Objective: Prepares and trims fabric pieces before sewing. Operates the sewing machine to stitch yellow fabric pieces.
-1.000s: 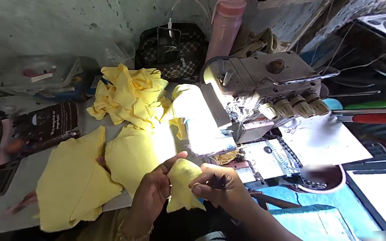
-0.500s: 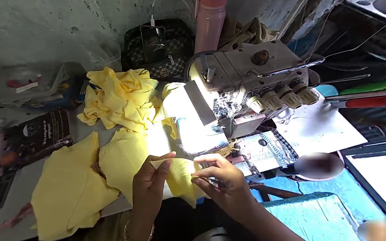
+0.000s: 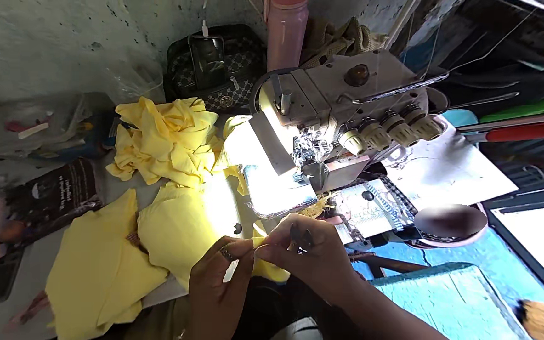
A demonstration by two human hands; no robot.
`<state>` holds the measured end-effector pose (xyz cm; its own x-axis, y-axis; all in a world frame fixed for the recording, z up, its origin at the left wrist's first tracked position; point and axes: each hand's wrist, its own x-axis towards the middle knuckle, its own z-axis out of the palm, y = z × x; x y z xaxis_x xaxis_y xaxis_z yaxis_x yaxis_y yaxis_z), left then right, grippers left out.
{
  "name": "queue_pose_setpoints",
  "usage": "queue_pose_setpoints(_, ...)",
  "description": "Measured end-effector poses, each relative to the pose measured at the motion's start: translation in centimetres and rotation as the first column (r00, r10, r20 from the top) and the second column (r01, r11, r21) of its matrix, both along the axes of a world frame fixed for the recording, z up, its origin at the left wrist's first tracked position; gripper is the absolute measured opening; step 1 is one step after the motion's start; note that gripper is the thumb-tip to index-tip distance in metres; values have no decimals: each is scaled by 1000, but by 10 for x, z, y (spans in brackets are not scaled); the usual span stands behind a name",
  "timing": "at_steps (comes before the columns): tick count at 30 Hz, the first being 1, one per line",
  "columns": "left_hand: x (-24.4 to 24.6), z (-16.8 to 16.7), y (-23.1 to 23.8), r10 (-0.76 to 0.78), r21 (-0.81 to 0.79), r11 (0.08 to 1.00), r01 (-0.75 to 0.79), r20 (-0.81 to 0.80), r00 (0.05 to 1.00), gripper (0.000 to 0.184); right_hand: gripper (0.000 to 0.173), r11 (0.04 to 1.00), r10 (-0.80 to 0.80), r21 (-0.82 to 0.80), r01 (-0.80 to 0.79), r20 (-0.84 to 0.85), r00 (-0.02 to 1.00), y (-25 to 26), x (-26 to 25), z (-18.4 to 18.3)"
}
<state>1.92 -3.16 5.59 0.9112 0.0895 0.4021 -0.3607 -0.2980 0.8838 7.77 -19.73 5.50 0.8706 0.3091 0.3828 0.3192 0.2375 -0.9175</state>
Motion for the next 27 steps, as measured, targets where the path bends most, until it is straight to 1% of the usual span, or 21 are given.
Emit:
queue_pose_setpoints(8,3,3,-2,-13,78,997,11,25,1000,12,15,999,32,8,-31,-132,991,-4,1,4)
queue_pose_setpoints(12,4,4,3,-89,88,992,88,13,996,16,18,998,57,7,-57,-206,977,-5,3,5)
queue_pose_setpoints(15,7,5,11,-202,7,979,202,-36,979,27,20,994,108,44,-99,-287,952,-6,5,5)
queue_pose_setpoints(18,10,4,12,-236,-113,967,228,-56,970,14,19,982,178,125,-142,-353,919,-6,5,4)
queue_pose_setpoints(20,12,6,13,-222,-178,961,210,-55,973,14,20,966,236,190,-173,-386,892,-8,2,1)
queue_pose_setpoints(21,13,8,14,-186,-176,968,177,-40,982,14,22,963,249,193,-187,-385,889,-10,0,-1)
queue_pose_setpoints(23,16,12,16,-86,-131,988,86,6,996,14,24,979,196,118,-165,-352,915,-14,-6,-5)
queue_pose_setpoints(25,17,16,19,-50,-110,993,53,28,998,14,20,993,115,5,-117,-225,968,-16,-9,-11)
queue_pose_setpoints(27,17,19,19,-52,-113,992,54,25,998,16,15,998,42,-54,-44,-41,998,-15,-7,-20)
